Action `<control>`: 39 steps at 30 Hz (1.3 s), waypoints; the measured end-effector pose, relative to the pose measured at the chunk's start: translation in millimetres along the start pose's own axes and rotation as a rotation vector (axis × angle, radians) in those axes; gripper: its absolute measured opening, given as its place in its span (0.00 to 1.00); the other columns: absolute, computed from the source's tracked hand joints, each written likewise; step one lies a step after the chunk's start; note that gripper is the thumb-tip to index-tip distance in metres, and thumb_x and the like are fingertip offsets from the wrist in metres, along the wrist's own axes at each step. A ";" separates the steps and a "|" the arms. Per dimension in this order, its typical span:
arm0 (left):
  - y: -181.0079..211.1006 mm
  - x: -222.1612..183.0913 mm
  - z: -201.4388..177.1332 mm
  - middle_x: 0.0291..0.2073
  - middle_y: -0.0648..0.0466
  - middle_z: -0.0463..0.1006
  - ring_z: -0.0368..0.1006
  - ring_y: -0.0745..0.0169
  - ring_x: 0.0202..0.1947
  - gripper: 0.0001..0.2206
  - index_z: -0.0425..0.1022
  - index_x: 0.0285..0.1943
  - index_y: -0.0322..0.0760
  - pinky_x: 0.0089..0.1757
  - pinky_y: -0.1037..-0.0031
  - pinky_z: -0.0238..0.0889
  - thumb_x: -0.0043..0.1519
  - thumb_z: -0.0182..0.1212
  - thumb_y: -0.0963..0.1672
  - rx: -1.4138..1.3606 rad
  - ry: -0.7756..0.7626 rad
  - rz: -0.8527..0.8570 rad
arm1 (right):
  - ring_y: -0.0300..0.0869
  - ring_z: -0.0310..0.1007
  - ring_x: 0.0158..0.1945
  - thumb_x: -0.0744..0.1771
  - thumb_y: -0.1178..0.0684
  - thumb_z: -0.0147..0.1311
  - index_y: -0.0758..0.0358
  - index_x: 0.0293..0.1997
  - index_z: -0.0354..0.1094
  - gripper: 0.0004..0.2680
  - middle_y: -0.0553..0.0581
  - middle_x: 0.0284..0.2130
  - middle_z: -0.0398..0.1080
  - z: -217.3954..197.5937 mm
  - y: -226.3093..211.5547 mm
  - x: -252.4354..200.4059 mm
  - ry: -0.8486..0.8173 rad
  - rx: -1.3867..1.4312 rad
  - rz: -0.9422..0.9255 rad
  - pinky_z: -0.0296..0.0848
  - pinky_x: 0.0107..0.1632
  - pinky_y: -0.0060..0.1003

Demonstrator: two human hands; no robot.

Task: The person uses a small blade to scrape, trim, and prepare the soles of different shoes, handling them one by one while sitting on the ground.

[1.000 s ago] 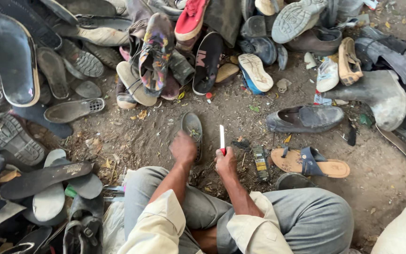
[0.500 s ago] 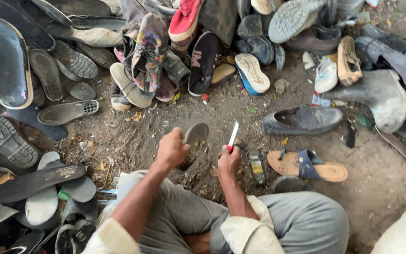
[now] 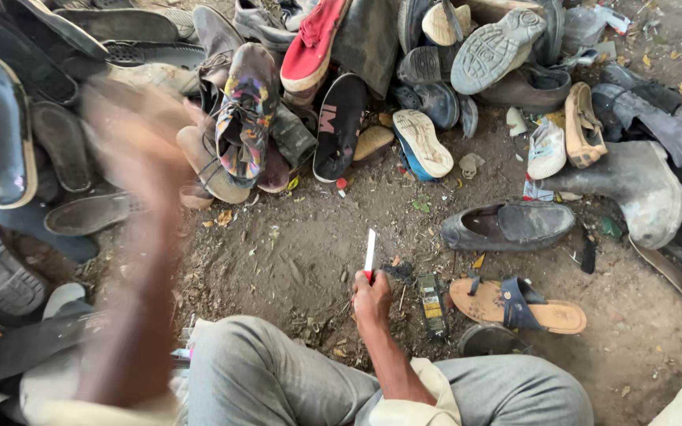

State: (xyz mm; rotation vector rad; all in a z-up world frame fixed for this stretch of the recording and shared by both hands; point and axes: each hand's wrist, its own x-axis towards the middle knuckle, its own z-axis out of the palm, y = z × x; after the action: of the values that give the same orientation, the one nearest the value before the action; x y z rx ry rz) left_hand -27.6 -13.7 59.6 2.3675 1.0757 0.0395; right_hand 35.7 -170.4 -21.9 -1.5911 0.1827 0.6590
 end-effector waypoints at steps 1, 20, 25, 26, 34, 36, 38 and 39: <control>0.2 0.9 7.1 0.58 0.27 0.65 0.62 0.30 0.60 0.27 0.67 0.58 0.27 0.58 0.52 0.58 0.56 0.70 0.49 -0.013 0.011 0.006 | 0.35 0.62 0.20 0.68 0.56 0.55 0.63 0.38 0.64 0.04 0.51 0.24 0.66 -1.3 0.5 4.8 0.019 -0.018 -0.046 0.61 0.20 0.33; 53.3 42.4 68.1 0.73 0.14 0.36 0.34 0.15 0.75 0.40 0.41 0.75 0.13 0.68 0.40 0.29 0.60 0.57 0.46 0.416 -0.762 0.198 | 0.60 0.78 0.41 0.63 0.47 0.70 0.69 0.42 0.72 0.15 0.71 0.37 0.77 -50.1 -238.1 394.2 0.413 -0.766 -0.528 0.73 0.44 0.53; 52.2 48.1 74.0 0.71 0.10 0.35 0.33 0.10 0.73 0.38 0.38 0.75 0.11 0.67 0.38 0.30 0.65 0.51 0.47 0.516 -0.756 0.276 | 0.55 0.77 0.36 0.61 0.46 0.74 0.70 0.43 0.70 0.18 0.67 0.33 0.75 -22.5 -232.6 404.2 0.386 -0.745 -0.456 0.71 0.41 0.49; 52.8 48.3 71.3 0.70 0.09 0.34 0.33 0.09 0.72 0.38 0.36 0.75 0.10 0.66 0.38 0.30 0.67 0.49 0.47 0.531 -0.750 0.311 | 0.55 0.76 0.34 0.62 0.46 0.74 0.70 0.42 0.72 0.17 0.68 0.32 0.74 -21.2 -228.7 398.3 0.394 -0.820 -0.474 0.70 0.40 0.50; 53.1 45.6 52.5 0.73 0.15 0.37 0.38 0.16 0.74 0.43 0.41 0.75 0.13 0.68 0.43 0.35 0.64 0.58 0.53 0.406 -0.795 0.231 | 0.44 0.69 0.27 0.62 0.57 0.71 0.68 0.31 0.70 0.10 0.55 0.25 0.71 -67.9 -215.0 291.7 0.359 -0.303 -0.555 0.67 0.32 0.43; 50.9 46.8 46.3 0.72 0.18 0.43 0.45 0.21 0.73 0.43 0.45 0.75 0.15 0.68 0.45 0.41 0.62 0.60 0.53 0.342 -0.779 0.199 | 0.39 0.69 0.24 0.60 0.60 0.69 0.60 0.31 0.67 0.09 0.46 0.24 0.69 -86.4 -233.4 250.0 0.288 0.094 -0.346 0.62 0.23 0.39; 47.3 49.3 32.7 0.71 0.23 0.53 0.54 0.29 0.72 0.43 0.51 0.73 0.16 0.68 0.49 0.48 0.60 0.62 0.55 0.264 -0.777 0.148 | 0.38 0.59 0.18 0.62 0.59 0.67 0.60 0.32 0.67 0.08 0.48 0.22 0.65 -111.6 -238.6 187.7 0.241 -0.050 -0.324 0.54 0.19 0.35; 43.7 47.6 25.4 0.67 0.30 0.65 0.63 0.33 0.68 0.35 0.63 0.68 0.25 0.68 0.47 0.50 0.60 0.59 0.55 0.195 -0.704 0.130 | 0.37 0.58 0.17 0.62 0.59 0.67 0.58 0.32 0.67 0.08 0.47 0.22 0.64 -122.1 -239.3 156.4 0.228 -0.023 -0.288 0.53 0.18 0.33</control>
State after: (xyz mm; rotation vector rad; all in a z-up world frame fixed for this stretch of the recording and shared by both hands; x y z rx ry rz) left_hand 41.1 -15.2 49.9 2.3164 0.5977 -0.8201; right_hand 317.4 -210.4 103.3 -1.6734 0.1109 0.2573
